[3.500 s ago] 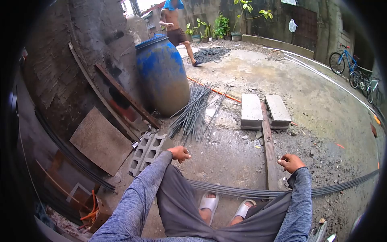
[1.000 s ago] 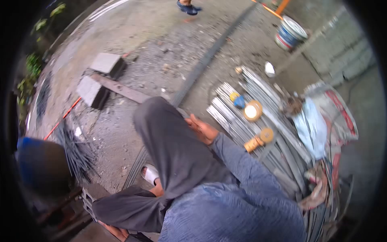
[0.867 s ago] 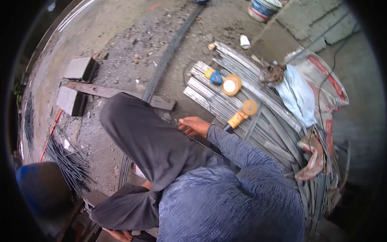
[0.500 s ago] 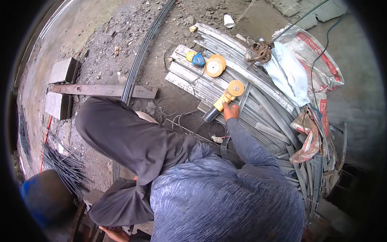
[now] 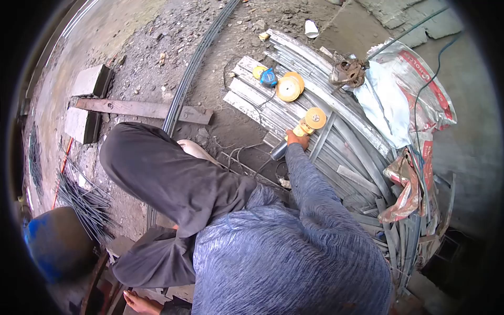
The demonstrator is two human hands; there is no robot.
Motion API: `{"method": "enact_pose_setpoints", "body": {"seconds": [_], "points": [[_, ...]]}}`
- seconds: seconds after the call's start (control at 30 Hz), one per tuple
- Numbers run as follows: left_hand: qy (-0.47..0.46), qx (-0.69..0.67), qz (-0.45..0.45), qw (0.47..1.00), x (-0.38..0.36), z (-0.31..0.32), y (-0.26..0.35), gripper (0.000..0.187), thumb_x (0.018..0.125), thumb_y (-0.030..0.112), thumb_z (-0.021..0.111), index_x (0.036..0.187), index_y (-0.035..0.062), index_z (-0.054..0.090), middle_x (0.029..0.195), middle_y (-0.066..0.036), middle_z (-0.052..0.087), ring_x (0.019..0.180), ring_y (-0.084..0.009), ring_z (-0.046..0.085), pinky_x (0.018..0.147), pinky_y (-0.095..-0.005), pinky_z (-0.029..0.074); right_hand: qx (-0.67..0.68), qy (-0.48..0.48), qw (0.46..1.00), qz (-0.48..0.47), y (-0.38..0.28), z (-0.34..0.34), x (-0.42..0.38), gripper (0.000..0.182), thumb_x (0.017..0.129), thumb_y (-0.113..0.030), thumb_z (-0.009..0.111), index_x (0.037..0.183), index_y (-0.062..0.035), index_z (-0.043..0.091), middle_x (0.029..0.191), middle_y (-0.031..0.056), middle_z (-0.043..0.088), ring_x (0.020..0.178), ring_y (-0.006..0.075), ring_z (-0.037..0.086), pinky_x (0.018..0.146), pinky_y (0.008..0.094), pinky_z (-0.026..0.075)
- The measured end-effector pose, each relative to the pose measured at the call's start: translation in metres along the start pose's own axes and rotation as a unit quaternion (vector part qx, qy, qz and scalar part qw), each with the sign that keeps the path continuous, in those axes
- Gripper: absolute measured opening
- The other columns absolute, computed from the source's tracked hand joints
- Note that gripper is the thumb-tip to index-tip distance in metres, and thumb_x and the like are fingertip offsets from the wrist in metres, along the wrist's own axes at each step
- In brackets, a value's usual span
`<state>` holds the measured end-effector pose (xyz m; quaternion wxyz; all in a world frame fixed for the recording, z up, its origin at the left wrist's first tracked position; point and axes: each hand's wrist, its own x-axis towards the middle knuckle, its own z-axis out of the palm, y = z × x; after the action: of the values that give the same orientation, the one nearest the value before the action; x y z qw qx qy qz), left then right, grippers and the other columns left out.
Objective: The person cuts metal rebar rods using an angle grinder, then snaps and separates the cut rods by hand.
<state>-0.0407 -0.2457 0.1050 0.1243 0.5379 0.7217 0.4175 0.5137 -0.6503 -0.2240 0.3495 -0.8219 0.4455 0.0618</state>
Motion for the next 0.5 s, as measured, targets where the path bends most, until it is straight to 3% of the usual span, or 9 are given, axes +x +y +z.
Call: {"method": "enact_pose_setpoints", "body": {"seconds": [0.1,0.13,0.2,0.23,0.33,0.5], "points": [[-0.032,-0.060,-0.025,0.997,0.056,0.002,-0.073,0.039,0.104,0.028,0.061,0.131,-0.0011,0.061,0.134,-0.017,0.063,0.117,-0.0223,0.063,0.100,-0.0338,0.050,0.091,-0.076,0.987,-0.105,0.011,-0.012,0.003,0.078,0.068,-0.029,0.085,0.129,0.0090,0.055,0.113,0.0221,0.068,0.100,0.0308,0.069,0.090,0.0385,0.054],[-0.038,-0.073,-0.016,0.996,0.047,0.006,-0.053,0.046,0.099,0.028,0.069,0.131,-0.0030,0.060,0.128,-0.018,0.066,0.113,-0.0224,0.065,0.098,-0.0323,0.050,0.116,-0.091,0.977,-0.152,0.026,-0.008,0.015,0.072,0.069,-0.026,0.084,0.126,0.0078,0.058,0.108,0.0202,0.070,0.096,0.0295,0.070,0.088,0.0377,0.054],[-0.049,-0.125,0.003,0.991,0.014,0.026,0.013,0.045,0.100,0.028,0.067,0.131,-0.0036,0.060,0.127,-0.018,0.066,0.114,-0.0231,0.065,0.099,-0.0324,0.049,0.176,-0.178,0.944,-0.215,0.023,-0.015,0.013,0.056,0.073,-0.015,0.077,0.124,0.0039,0.061,0.105,0.0158,0.070,0.094,0.0266,0.070,0.084,0.0376,0.055],[-0.072,-0.097,0.035,0.992,0.018,0.033,0.025,0.044,0.102,0.027,0.063,0.134,-0.0033,0.058,0.130,-0.018,0.064,0.122,-0.0272,0.061,0.105,-0.0377,0.048,0.223,-0.256,0.920,-0.196,0.013,-0.022,0.004,0.055,0.073,-0.012,0.075,0.125,0.0036,0.060,0.104,0.0152,0.069,0.094,0.0264,0.070,0.084,0.0377,0.056],[-0.112,-0.148,0.099,0.978,-0.024,0.067,0.119,0.045,0.103,0.026,0.060,0.137,-0.0022,0.056,0.129,-0.015,0.066,0.122,-0.0222,0.062,0.105,-0.0358,0.047,0.315,-0.459,0.819,-0.141,-0.048,-0.053,-0.040,0.057,0.073,-0.001,0.066,0.129,0.0025,0.056,0.104,0.0134,0.066,0.092,0.0273,0.070,0.085,0.0409,0.058],[-0.274,-0.315,0.184,0.890,-0.082,0.116,0.211,0.036,0.105,0.012,0.052,0.138,-0.0027,0.054,0.121,-0.014,0.068,0.114,-0.0226,0.065,0.101,-0.0379,0.051,0.372,-0.594,0.691,-0.178,-0.139,-0.051,-0.101,0.060,0.070,-0.003,0.065,0.128,0.0019,0.055,0.105,0.0150,0.065,0.092,0.0310,0.070,0.088,0.0478,0.060]]}}
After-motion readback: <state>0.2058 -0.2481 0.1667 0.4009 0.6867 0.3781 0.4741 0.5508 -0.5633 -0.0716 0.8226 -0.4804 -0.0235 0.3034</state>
